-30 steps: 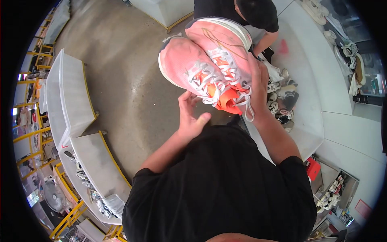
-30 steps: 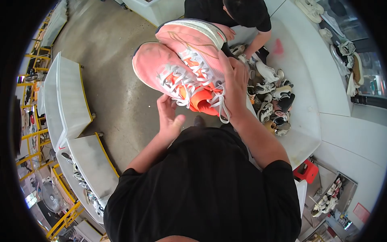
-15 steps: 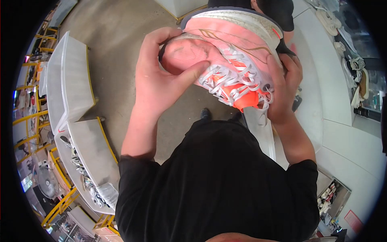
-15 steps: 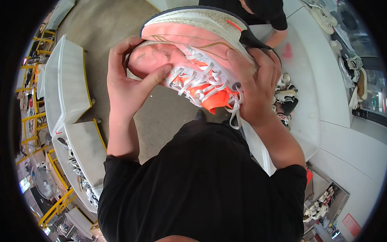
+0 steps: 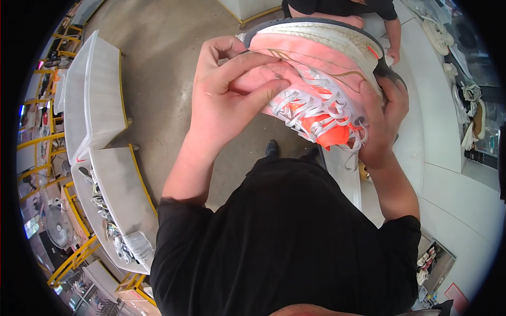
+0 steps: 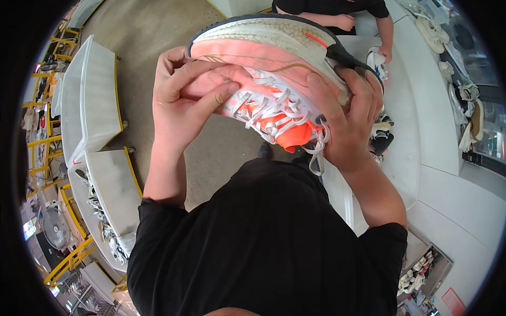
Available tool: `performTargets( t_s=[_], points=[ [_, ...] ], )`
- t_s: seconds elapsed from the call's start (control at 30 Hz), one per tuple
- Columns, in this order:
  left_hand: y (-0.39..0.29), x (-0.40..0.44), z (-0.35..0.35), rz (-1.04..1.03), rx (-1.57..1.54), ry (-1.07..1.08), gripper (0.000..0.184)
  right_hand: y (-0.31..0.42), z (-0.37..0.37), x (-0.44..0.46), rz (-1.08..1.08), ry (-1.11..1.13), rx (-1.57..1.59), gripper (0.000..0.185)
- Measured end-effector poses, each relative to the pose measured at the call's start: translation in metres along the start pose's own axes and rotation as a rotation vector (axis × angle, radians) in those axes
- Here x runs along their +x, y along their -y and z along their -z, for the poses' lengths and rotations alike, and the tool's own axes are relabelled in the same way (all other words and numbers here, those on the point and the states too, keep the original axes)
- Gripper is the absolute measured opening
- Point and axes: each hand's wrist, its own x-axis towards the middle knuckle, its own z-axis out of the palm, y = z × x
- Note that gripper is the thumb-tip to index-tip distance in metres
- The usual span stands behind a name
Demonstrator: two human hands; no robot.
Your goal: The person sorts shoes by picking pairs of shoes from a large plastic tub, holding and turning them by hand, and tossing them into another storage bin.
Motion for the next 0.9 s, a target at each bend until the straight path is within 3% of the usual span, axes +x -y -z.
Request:
performTargets(
  t_s=[0.33,0.63,0.7,0.77,0.9],
  points=[
    [0.006,-0.010,0.003,-0.129,0.022,-0.076,0.023,0.018,0.001,0.000,-0.038,0.001,0.058,0.058],
    [0.006,-0.022,0.003,-0.035,-0.183,-0.158,0.010,0.017,0.002,-0.010,-0.061,0.020,0.071,0.062],
    [0.005,-0.024,0.003,0.115,-0.513,-0.248,0.009,0.017,0.000,-0.013,-0.074,0.013,0.060,0.062],
    [0.008,-0.024,0.010,0.233,-0.554,-0.353,0.010,0.015,0.000,-0.018,-0.096,0.030,0.055,0.063],
    [0.061,-0.023,0.030,0.258,-0.615,-0.494,0.016,0.017,-0.002,-0.026,-0.146,0.040,0.097,0.064]
  ],
)
